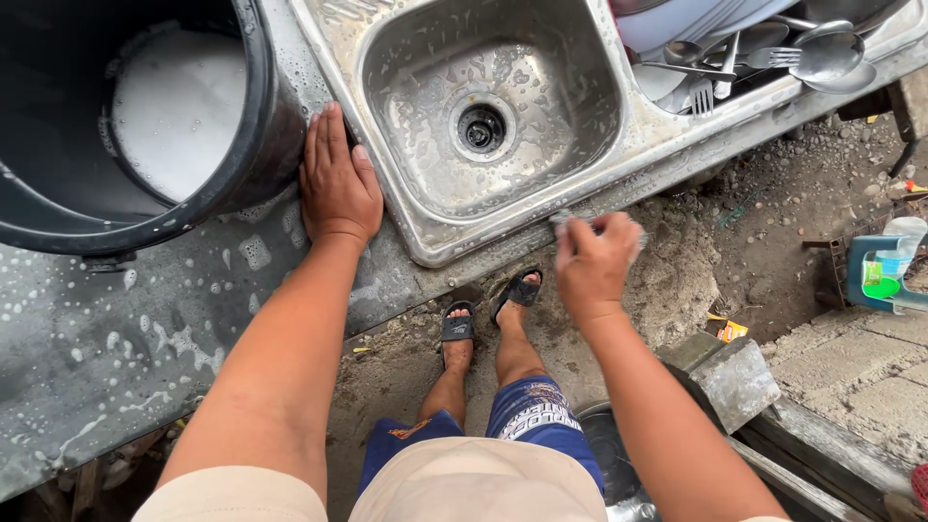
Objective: Cleaning an outdoor kitchen counter and sink with soapy water and a scrub.
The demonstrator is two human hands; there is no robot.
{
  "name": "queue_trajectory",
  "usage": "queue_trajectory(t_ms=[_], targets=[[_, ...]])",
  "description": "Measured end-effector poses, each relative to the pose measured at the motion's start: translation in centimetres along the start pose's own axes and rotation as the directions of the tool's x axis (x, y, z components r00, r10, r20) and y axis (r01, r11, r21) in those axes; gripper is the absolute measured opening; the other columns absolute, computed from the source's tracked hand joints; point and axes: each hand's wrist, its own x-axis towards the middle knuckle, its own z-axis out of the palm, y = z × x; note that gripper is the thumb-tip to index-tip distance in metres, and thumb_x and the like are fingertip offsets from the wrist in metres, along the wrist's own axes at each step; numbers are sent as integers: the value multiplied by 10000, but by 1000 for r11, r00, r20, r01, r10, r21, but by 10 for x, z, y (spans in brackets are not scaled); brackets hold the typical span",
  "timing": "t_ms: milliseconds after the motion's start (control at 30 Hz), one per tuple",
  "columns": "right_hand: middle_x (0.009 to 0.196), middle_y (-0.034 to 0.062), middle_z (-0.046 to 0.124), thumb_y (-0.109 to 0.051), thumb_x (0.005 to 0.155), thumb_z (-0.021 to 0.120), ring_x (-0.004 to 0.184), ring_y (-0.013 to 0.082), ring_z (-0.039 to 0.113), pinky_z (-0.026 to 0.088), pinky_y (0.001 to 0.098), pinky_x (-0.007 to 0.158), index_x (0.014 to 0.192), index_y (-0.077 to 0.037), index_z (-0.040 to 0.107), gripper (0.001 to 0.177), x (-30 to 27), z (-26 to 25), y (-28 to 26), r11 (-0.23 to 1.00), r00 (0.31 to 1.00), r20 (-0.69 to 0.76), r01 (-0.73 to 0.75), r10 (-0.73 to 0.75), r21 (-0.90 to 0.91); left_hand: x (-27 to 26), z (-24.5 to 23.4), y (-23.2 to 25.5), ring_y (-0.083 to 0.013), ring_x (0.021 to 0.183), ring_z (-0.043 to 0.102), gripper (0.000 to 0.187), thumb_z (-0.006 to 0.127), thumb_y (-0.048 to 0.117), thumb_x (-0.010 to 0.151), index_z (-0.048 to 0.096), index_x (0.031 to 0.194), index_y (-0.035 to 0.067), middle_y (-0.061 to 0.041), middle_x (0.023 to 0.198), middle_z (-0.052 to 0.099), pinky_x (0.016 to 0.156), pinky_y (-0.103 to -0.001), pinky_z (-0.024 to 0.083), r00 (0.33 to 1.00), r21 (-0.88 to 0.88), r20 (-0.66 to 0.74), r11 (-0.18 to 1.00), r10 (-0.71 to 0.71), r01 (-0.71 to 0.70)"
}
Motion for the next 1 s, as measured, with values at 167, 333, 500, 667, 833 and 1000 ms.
queue_trajectory(t_ms=[167,333,500,667,833,1000], targets=[[1024,144,524,-158,904,758,1005,330,478,380,493,856,875,-123,669,100,-8,7,-42,998,998,-14,61,-61,-4,1,0,1,-330,1558,307,603,393,270,1081,281,1630,47,-135,1671,358,1249,-462,270,1000,-5,-7,1000,-13,13],[1047,147,553,-165,840,745,1011,350,499,394,474,839,991,-138,724,154,-11,-5,-56,970,975,62,206,-215,125,2,-3,7,-322,1555,304,590,377,274,1088,285,1628,57,-132,1669,357,1246,-458,270,1000,-10,-9,1000,-19,19],[992,117,568,-144,904,803,974,302,526,439,435,868,944,-80,736,101,18,-26,27,994,1000,-1,-8,8,106,0,-2,5,-323,1552,307,596,381,276,1084,278,1630,61,-139,1660,360,1255,-451,266,999,-17,-9,999,-32,32],[1077,72,576,-136,944,786,1000,203,577,482,322,855,986,-53,709,120,87,-89,-30,884,996,88,-64,26,463,2,-5,9,-340,1510,345,622,409,306,1050,274,1626,111,-140,1647,367,1224,-469,285,992,-37,-9,992,-122,122],[1172,40,578,-134,907,784,1025,169,622,534,294,845,1006,-76,724,130,207,-131,-193,686,898,143,207,-417,697,3,-19,21,-404,1406,399,620,451,363,1018,330,1591,162,-186,1571,417,1159,-510,314,984,37,-58,984,-171,174],[1023,55,627,-298,875,791,1034,300,567,448,474,862,856,-195,791,104,278,-33,-346,451,336,328,802,-883,391,1,-12,20,-436,1120,614,375,429,391,1024,624,1243,157,-181,1227,671,988,-561,467,969,-71,-1,966,-249,248]])
